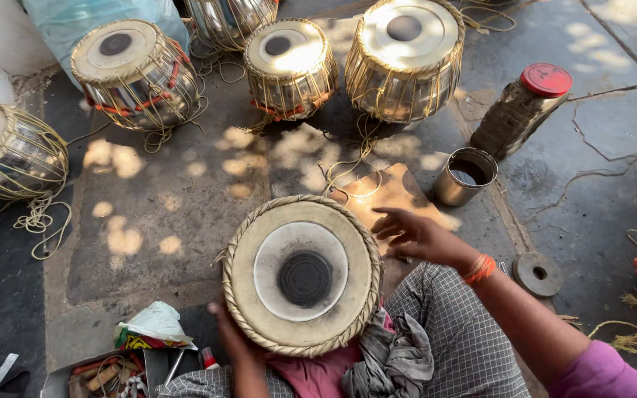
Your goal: The person sits on the ground with a tabla drum on their lap and works a dark paste onto the center of the drum head, pressing and smoothing it with their fingers. They dip into a metal cup of water, rub the paste layer with a small stone, wipe with a cloth, and at one point pick up another drum from the ground before continuing to shape the paste.
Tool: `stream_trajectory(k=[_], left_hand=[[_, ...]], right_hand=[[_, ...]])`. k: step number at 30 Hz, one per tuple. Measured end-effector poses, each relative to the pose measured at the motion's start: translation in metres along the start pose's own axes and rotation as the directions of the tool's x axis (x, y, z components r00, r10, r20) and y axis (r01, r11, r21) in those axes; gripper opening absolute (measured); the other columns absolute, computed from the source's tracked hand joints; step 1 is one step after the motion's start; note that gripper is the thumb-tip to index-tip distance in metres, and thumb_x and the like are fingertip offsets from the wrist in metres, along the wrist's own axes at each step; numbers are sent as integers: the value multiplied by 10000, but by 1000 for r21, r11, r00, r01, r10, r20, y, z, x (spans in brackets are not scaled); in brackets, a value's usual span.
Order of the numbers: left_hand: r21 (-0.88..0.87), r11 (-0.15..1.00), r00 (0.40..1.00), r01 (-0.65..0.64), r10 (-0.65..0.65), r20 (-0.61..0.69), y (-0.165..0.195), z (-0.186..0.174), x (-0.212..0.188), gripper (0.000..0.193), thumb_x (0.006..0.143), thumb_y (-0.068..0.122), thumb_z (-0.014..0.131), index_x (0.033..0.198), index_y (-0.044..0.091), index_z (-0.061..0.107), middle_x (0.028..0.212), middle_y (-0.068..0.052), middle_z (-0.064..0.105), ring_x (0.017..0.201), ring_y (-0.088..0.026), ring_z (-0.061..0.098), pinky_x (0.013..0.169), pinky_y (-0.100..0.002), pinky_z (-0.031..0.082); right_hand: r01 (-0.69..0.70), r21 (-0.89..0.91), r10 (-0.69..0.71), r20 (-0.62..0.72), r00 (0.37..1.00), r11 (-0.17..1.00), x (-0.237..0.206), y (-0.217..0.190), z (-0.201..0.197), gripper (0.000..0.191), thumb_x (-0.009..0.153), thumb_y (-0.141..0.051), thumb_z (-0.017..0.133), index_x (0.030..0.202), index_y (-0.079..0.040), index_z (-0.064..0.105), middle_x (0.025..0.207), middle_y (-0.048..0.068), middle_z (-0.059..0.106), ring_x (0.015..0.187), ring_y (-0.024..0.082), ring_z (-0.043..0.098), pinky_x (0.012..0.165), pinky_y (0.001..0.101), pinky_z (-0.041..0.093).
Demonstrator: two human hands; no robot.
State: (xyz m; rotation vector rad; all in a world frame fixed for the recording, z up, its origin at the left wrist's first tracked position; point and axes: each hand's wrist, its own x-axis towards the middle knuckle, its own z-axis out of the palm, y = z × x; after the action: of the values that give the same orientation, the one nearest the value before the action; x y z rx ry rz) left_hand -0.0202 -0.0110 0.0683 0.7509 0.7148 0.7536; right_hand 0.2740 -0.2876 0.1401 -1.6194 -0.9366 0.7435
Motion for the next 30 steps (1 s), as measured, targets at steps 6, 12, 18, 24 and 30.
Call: stream_trajectory(k=[6,12,18,24,30], left_hand=[[639,711,954,-295,259,151,26,16,-13,701,1023,490,455,1555,39,385,1571,-153,447,1419,-287,457,1149,-414,343],[589,710,921,-388,322,218,20,26,-4,591,1048,337,522,1512,-19,437,1491,-172,543,1337,-256,536,1133,-384,389],[645,701,949,-306,278,148,18,16,-4,586,1040,327,512,1509,-14,427,1443,-174,567,1281,-256,567,1087,-385,426],[590,724,934,-357,281,221,20,16,-5,574,1060,330,499,1506,-23,422,1452,-172,569,1295,-248,568,1102,-381,427],[615,726,951,-309,259,171,19,14,-3,604,1038,365,522,1513,4,426,1419,-177,585,1263,-254,586,1073,-390,458]], right_hand=[[-370,-796,346,-216,913,479,58,101,-24,570,876,-208,762,1413,-227,571,1345,137,578,1183,351,606,1013,445,518],[-180,-916,291,-74,954,358,83,195,9,381,943,-233,686,1323,-251,661,1173,57,719,1303,264,594,1057,446,523],[-228,-733,-46,-333,942,641,102,194,-22,598,695,-91,770,1273,-165,633,1391,78,560,1196,398,514,965,492,515],[-406,-809,458,-195,867,424,69,199,13,388,849,-332,793,1200,-219,673,1270,83,569,1241,329,533,937,480,541],[-146,-923,313,-29,949,356,53,220,27,232,791,-255,766,1015,-199,748,1189,76,665,1080,327,659,800,478,601]])
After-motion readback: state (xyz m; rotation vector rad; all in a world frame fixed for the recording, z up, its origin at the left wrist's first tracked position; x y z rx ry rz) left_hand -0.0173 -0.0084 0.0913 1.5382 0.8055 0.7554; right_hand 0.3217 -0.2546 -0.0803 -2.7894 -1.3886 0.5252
